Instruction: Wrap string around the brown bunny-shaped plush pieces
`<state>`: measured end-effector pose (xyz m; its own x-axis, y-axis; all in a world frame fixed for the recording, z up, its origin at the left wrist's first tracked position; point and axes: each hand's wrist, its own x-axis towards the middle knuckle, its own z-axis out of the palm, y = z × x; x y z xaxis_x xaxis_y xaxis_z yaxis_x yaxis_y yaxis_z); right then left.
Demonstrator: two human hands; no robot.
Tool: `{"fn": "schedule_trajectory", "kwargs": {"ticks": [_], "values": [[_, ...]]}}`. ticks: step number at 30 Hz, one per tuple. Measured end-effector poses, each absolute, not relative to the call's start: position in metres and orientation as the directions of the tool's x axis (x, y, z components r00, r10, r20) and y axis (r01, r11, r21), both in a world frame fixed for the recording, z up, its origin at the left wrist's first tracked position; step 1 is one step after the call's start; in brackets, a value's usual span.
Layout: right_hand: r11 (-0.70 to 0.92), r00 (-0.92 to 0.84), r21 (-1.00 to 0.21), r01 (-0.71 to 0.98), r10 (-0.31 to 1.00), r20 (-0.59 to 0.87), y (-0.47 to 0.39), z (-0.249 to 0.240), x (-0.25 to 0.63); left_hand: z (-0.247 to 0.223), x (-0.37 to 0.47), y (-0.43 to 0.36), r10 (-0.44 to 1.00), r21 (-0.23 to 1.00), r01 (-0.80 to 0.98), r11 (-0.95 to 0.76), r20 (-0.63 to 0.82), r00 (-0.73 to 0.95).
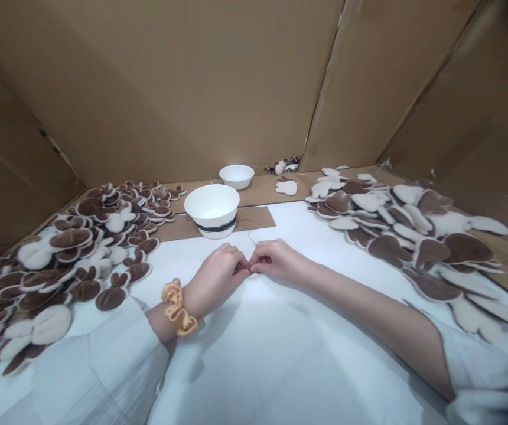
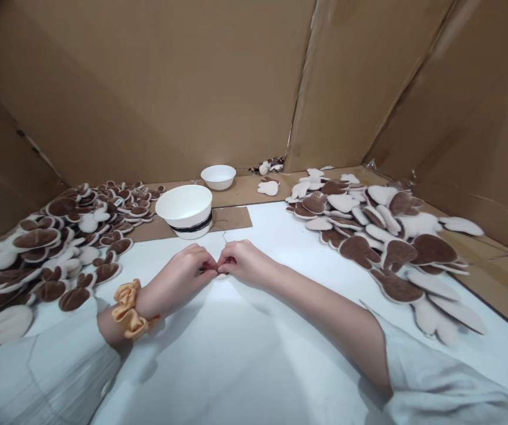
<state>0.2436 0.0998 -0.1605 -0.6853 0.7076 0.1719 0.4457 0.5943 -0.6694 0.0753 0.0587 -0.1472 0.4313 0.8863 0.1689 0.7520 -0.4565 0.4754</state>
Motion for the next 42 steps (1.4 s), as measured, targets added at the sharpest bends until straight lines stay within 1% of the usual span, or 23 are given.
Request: {"fn": "schedule_trajectory", "kwargs": {"ticks": [4,7,11,15,19,23,27,29,32,34,36,40,42], "values": [[0.59,-0.692,-0.678,0.438,0.703,0.165,0.099,-0.159,0.247,-0.15,0.075,0.061,0.874,0.474,0.737,-0.482,0.196,0.445],[0.58,-0.711,-0.683,0.444,0.691,0.125,0.098,-0.153,0.25,-0.152,0.075,0.061,0.878,0.473,0.742,-0.475,0.202,0.434],[0.52,-0.682,-0.71,0.474,0.727,0.078,0.095,-0.148,0.251,-0.154,0.075,0.06,0.881,0.473,0.744,-0.471,0.211,0.423],[0.526,-0.633,-0.694,0.491,0.763,0.131,0.092,-0.156,0.247,-0.155,0.075,0.061,0.876,0.478,0.735,-0.481,0.217,0.431],[0.498,-0.618,-0.75,0.434,0.771,0.155,0.096,-0.167,0.247,-0.154,0.074,0.061,0.874,0.506,0.715,-0.482,0.211,0.438],[0.475,-0.635,-0.787,0.394,0.76,0.14,0.101,-0.168,0.248,-0.15,0.07,0.06,0.893,0.549,0.713,-0.437,0.166,0.419],[0.454,-0.626,-0.785,0.422,0.772,0.109,0.1,-0.165,0.247,-0.147,0.069,0.061,0.913,0.606,0.709,-0.361,0.075,0.401],[0.458,-0.618,-0.766,0.451,0.78,0.103,0.098,-0.164,0.245,-0.147,0.072,0.061,0.922,0.585,0.733,-0.347,0.07,0.38],[0.491,-0.592,-0.704,0.514,0.796,0.123,0.095,-0.164,0.243,-0.147,0.076,0.06,0.923,0.483,0.788,-0.381,0.146,0.357],[0.521,-0.581,-0.657,0.544,0.8,0.153,0.093,-0.164,0.243,-0.147,0.078,0.06,0.903,0.433,0.793,-0.429,0.18,0.39],[0.541,-0.586,-0.641,0.545,0.792,0.17,0.094,-0.164,0.245,-0.147,0.079,0.06,0.878,0.414,0.776,-0.477,0.186,0.441],[0.462,-0.621,-0.745,0.481,0.78,0.082,0.101,-0.158,0.255,-0.148,0.077,0.061,0.862,0.415,0.757,-0.505,0.207,0.462],[0.428,-0.606,-0.774,0.468,0.792,0.072,0.103,-0.154,0.258,-0.149,0.076,0.062,0.866,0.432,0.752,-0.498,0.214,0.451]]}}
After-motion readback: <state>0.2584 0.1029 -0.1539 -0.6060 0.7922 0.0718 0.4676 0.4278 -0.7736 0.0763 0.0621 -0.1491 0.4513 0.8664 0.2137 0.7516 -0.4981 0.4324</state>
